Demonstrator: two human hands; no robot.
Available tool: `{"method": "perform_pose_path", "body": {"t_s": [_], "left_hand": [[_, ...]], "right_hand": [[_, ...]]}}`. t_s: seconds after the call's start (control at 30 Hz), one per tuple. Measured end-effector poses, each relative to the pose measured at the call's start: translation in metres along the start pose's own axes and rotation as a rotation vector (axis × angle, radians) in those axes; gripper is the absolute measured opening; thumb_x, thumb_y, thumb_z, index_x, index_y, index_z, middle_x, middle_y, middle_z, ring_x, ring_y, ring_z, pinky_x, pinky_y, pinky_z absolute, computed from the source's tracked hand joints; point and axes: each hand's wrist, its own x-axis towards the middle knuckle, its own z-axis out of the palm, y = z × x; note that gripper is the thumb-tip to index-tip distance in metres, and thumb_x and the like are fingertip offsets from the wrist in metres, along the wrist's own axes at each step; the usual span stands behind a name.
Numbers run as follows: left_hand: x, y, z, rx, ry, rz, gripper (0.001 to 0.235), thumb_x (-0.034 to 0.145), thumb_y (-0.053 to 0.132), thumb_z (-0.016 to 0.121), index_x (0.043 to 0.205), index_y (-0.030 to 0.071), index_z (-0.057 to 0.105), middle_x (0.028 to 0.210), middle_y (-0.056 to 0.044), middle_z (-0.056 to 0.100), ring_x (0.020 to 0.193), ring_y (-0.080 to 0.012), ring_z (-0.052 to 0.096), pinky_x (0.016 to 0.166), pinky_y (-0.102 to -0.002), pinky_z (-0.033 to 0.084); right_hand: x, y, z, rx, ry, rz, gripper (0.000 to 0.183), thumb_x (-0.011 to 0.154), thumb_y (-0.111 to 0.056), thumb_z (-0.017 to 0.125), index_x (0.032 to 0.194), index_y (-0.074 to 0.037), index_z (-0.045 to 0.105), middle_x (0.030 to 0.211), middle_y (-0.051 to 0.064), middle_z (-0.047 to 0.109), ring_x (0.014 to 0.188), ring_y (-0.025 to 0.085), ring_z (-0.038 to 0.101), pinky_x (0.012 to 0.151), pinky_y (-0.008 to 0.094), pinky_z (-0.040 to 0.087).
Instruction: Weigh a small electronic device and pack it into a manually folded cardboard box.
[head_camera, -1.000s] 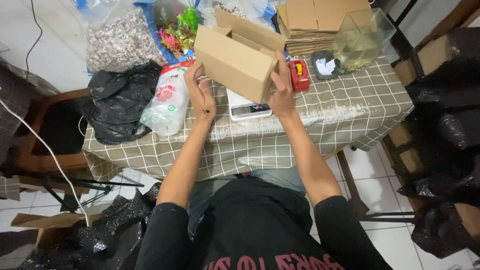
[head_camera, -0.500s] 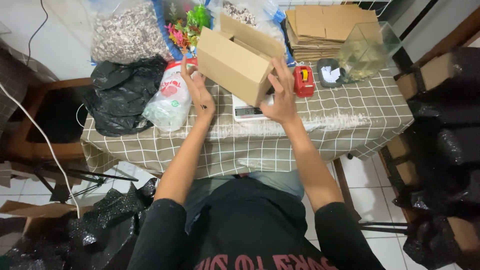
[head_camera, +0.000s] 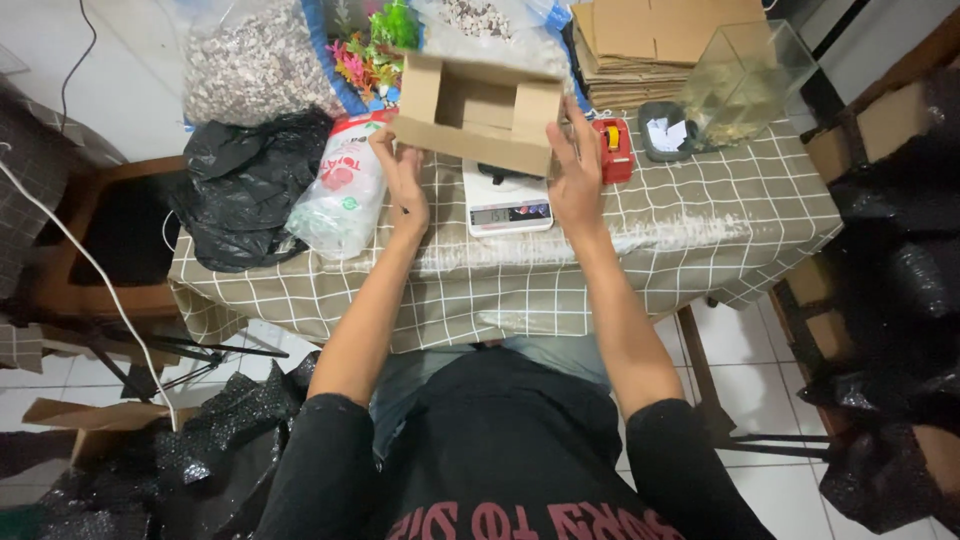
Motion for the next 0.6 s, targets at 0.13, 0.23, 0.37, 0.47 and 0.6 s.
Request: {"method": "perform_pose_path", "body": {"t_s": [0.13,0.23,0.37,0.47,0.6], "left_hand": [[0.006,-0.013,0.0,-0.238,-0.053,0.008,0.038,0.104,0.047,0.048,0.125,0.016,0.047,0.125,-0.002,0.05,0.113,-0.015,0.057,0.097,-0.032,0.045],[0.004,-0.015,-0.005,-0.098,-0.008,-0.035,0.019,0.097,0.038,0.039,0.108,0.024,0.045,0.132,-0.001,0.05,0.116,-0.0132,0.055,0.089,-0.029,0.039],[0.002,0.026,0.004,0.329,-0.081,0.184,0.021,0.112,0.028,0.039,0.102,0.011,0.044,0.121,-0.011,0.053,0.114,-0.025,0.056,0.101,-0.037,0.043],[-0.007,0.049,0.009,0.38,-0.142,0.285,0.024,0.111,0.027,0.037,0.095,0.011,0.045,0.121,-0.013,0.052,0.117,-0.0306,0.054,0.104,-0.041,0.04],[-0.006,0.038,0.003,0.263,-0.079,0.087,0.034,0.115,0.036,0.027,0.107,0.011,0.047,0.109,-0.009,0.054,0.103,-0.0174,0.057,0.097,-0.033,0.047]], "right_hand": [[0.006,-0.007,-0.004,0.093,0.078,0.026,0.048,0.104,0.016,0.046,0.145,-0.007,0.053,0.155,0.026,0.042,0.145,0.041,0.045,0.123,0.051,0.043],[0.004,-0.005,-0.006,0.127,0.088,0.083,0.059,0.102,0.022,0.037,0.152,-0.008,0.042,0.156,0.016,0.047,0.148,0.033,0.046,0.128,0.043,0.04],[0.013,0.002,-0.013,0.197,0.26,0.15,0.037,0.111,-0.015,0.035,0.122,-0.003,0.068,0.119,0.015,0.068,0.113,0.033,0.066,0.102,0.044,0.048],[0.009,0.011,-0.017,0.316,0.29,0.342,0.03,0.108,-0.008,0.041,0.113,-0.007,0.071,0.103,0.01,0.07,0.098,0.021,0.066,0.093,0.035,0.051],[0.017,-0.003,-0.026,0.481,0.266,0.553,0.007,0.104,-0.013,0.067,0.11,-0.011,0.068,0.117,0.009,0.068,0.106,0.021,0.069,0.095,0.036,0.054]]}}
